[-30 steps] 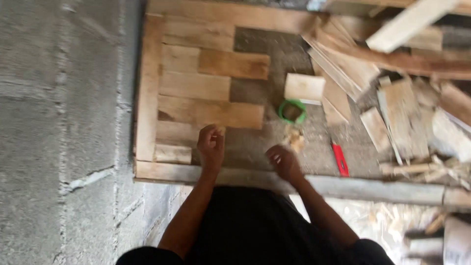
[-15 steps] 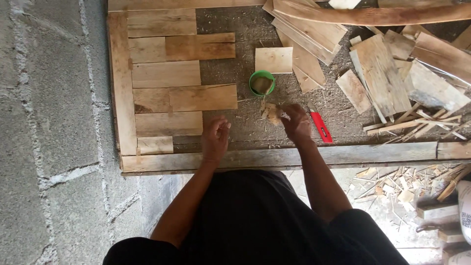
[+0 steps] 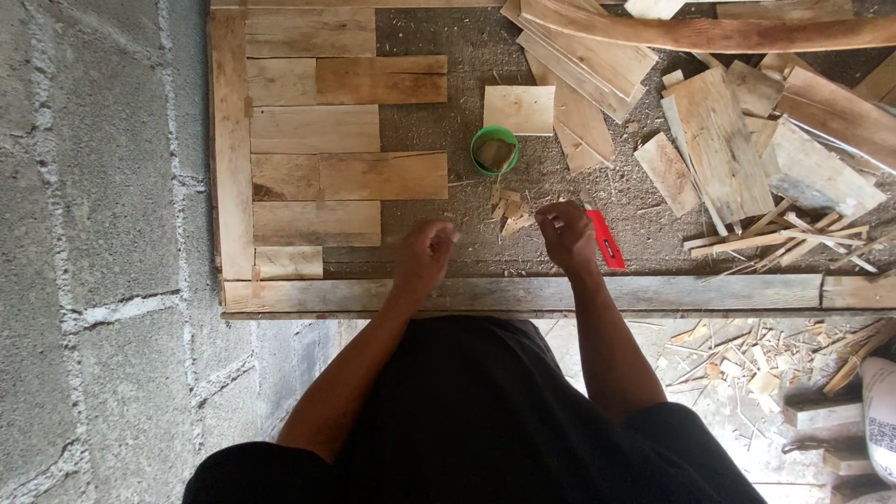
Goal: Applying adhesive to small wooden blocks and arranging them onto a wooden panel.
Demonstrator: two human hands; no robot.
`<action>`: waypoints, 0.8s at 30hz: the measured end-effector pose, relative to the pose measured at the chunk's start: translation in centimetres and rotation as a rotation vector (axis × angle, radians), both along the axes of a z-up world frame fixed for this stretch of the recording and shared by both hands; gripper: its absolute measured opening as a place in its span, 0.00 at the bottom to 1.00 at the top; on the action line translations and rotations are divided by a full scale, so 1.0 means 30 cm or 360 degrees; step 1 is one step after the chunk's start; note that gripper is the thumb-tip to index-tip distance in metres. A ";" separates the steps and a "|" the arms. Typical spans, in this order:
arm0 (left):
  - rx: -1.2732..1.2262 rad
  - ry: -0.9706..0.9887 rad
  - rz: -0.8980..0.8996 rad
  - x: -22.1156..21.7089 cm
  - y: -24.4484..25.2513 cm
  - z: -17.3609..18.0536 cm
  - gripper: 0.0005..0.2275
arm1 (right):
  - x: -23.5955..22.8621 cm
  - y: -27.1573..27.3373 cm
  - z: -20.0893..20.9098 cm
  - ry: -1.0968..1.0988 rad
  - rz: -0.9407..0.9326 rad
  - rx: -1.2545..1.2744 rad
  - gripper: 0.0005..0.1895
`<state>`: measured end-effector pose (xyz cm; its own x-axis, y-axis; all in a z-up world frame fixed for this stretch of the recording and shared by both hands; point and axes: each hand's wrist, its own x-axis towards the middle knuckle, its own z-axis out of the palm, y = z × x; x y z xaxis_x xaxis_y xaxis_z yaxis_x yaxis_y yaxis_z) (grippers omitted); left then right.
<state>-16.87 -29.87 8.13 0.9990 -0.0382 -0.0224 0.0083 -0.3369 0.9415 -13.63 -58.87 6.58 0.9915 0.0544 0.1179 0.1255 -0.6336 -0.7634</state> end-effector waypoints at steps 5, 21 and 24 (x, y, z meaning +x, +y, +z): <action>-0.0182 0.0711 -0.0269 0.086 -0.123 0.080 0.13 | -0.018 0.051 0.086 0.0117 -0.0069 0.0406 0.05; -0.0912 0.0486 0.0121 0.254 -0.206 0.044 0.12 | 0.040 0.151 0.217 0.0138 0.0041 0.0657 0.14; -0.0709 0.0347 0.0041 0.262 -0.205 0.078 0.11 | 0.073 0.165 0.171 0.0437 -0.0028 0.0715 0.14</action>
<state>-9.02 -36.02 10.46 0.9736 -0.0672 -0.2179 0.2239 0.1009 0.9694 -11.44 -53.92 11.72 0.9895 0.0414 -0.1383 -0.1248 -0.2367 -0.9635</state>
